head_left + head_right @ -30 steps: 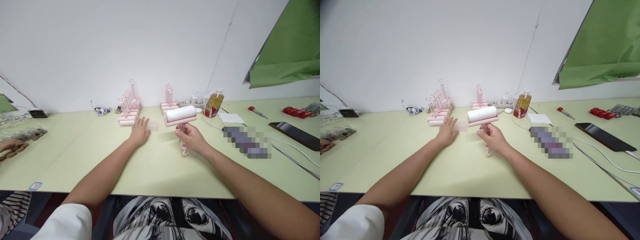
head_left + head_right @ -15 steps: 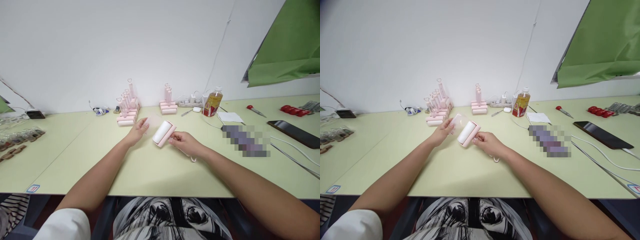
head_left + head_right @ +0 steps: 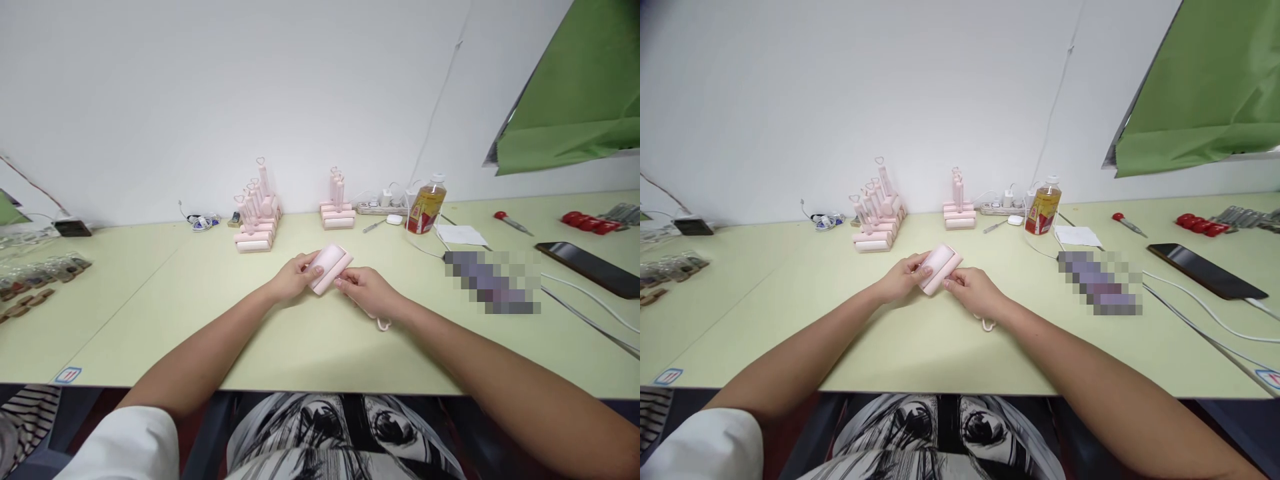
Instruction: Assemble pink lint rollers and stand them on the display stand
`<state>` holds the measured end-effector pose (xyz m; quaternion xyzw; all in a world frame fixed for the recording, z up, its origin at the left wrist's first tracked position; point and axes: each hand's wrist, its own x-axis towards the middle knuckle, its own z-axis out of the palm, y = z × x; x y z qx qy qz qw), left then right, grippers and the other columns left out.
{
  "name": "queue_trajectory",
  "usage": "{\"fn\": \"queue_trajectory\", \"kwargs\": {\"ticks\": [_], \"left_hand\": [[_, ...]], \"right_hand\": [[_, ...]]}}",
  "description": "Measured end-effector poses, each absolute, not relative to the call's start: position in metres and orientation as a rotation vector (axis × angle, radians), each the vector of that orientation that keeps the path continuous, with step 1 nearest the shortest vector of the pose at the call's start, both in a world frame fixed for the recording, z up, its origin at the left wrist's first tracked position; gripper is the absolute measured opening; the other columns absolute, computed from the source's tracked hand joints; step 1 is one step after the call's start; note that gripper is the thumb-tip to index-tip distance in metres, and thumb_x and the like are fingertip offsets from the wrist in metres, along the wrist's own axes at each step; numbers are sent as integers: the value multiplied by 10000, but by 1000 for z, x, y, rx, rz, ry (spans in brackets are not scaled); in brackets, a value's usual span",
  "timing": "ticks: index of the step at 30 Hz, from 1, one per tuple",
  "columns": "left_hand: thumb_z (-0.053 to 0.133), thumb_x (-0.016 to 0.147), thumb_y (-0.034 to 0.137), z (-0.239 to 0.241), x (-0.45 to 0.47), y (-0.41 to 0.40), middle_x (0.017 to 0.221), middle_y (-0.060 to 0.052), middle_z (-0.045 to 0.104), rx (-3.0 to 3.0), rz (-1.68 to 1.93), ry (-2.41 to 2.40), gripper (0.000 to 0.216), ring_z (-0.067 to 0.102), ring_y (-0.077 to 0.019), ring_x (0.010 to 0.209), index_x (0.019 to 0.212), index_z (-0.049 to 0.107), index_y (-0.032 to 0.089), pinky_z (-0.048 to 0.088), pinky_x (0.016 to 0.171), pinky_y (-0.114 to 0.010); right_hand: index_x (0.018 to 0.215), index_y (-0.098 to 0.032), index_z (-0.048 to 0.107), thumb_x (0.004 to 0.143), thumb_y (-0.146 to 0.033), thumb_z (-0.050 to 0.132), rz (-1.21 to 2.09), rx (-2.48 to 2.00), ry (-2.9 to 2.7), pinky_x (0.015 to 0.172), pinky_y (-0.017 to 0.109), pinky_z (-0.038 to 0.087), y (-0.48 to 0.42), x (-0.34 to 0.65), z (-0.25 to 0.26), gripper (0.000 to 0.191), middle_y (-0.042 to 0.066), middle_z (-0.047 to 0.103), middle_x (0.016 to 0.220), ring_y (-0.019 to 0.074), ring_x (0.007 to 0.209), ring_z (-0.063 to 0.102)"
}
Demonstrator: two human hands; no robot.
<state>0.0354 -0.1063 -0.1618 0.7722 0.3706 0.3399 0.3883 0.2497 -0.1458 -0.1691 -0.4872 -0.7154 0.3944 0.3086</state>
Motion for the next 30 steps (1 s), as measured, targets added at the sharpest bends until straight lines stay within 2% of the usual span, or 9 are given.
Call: {"fn": "queue_trajectory", "kwargs": {"ticks": [4, 7, 10, 15, 18, 21, 24, 27, 30], "left_hand": [[524, 873, 532, -161, 40, -108, 1052, -85, 643, 2023, 799, 928, 504, 572, -252, 966, 1219, 648, 187, 441, 900, -359], [699, 736, 519, -159, 40, -112, 1158, -104, 629, 1971, 867, 1085, 661, 580, -281, 1035, 1296, 564, 196, 463, 883, -359], [801, 615, 483, -156, 36, -114, 1075, -85, 653, 1863, 864, 1205, 787, 631, -245, 898, 1293, 508, 210, 510, 714, -314], [661, 751, 514, -147, 30, -114, 696, -39, 612, 1522, 711, 1103, 407, 624, -178, 575, 922, 602, 149, 418, 410, -226], [620, 781, 546, -145, 32, -116, 676, -65, 641, 1459, 478, 988, 422, 655, -196, 552, 886, 647, 139, 392, 367, -213], [591, 768, 652, -148, 32, -113, 620, -80, 662, 1488, 338, 1042, 516, 632, -187, 480, 816, 671, 144, 386, 356, -219], [626, 719, 682, -138, 25, -97, 525, -62, 625, 1685, 470, 1178, 536, 571, -165, 416, 633, 640, 154, 369, 362, -232], [712, 707, 550, -99, 11, -64, 482, -44, 573, 2061, 751, 1405, 419, 566, -179, 475, 573, 644, 159, 406, 454, -264], [669, 775, 418, -38, -3, -19, 760, -93, 683, 2320, 915, 1812, 279, 641, -259, 785, 843, 728, 154, 493, 731, -352]], "right_hand": [[678, -186, 533, 807, -480, 618, 1294, -1387, -1685, 362, 218, 299, -146, 245, -166, 332, -20, 525, 549, 97, 409, 445], [707, -171, 577, 831, -500, 582, 1537, -1348, -1455, 334, 226, 318, -144, 246, -157, 351, 24, 580, 537, 109, 382, 457], [841, -138, 657, 823, -489, 565, 1662, -1130, -1313, 373, 257, 405, -143, 252, -148, 364, 119, 701, 793, 147, 491, 563], [1250, -189, 561, 745, -399, 698, 1191, -1025, -1571, 508, 281, 457, -148, 253, -149, 564, 33, 660, 809, 145, 569, 546], [1137, -194, 626, 783, -411, 670, 888, -1047, -1812, 576, 292, 436, -150, 245, -154, 418, 24, 643, 783, 154, 605, 535], [860, -187, 670, 818, -408, 609, 714, -1113, -1971, 611, 294, 416, -145, 239, -152, 233, 28, 629, 737, 169, 647, 548], [832, -179, 652, 798, -375, 596, 648, -1206, -2015, 566, 273, 370, -129, 237, -141, 207, -1, 571, 655, 152, 598, 505], [817, -179, 632, 771, -358, 596, 650, -1249, -2021, 550, 262, 341, -104, 237, -128, 189, -25, 522, 623, 140, 587, 477], [777, -183, 612, 762, -359, 589, 633, -1278, -2032, 545, 261, 322, -74, 233, -118, 179, -31, 504, 621, 137, 592, 467]]}}
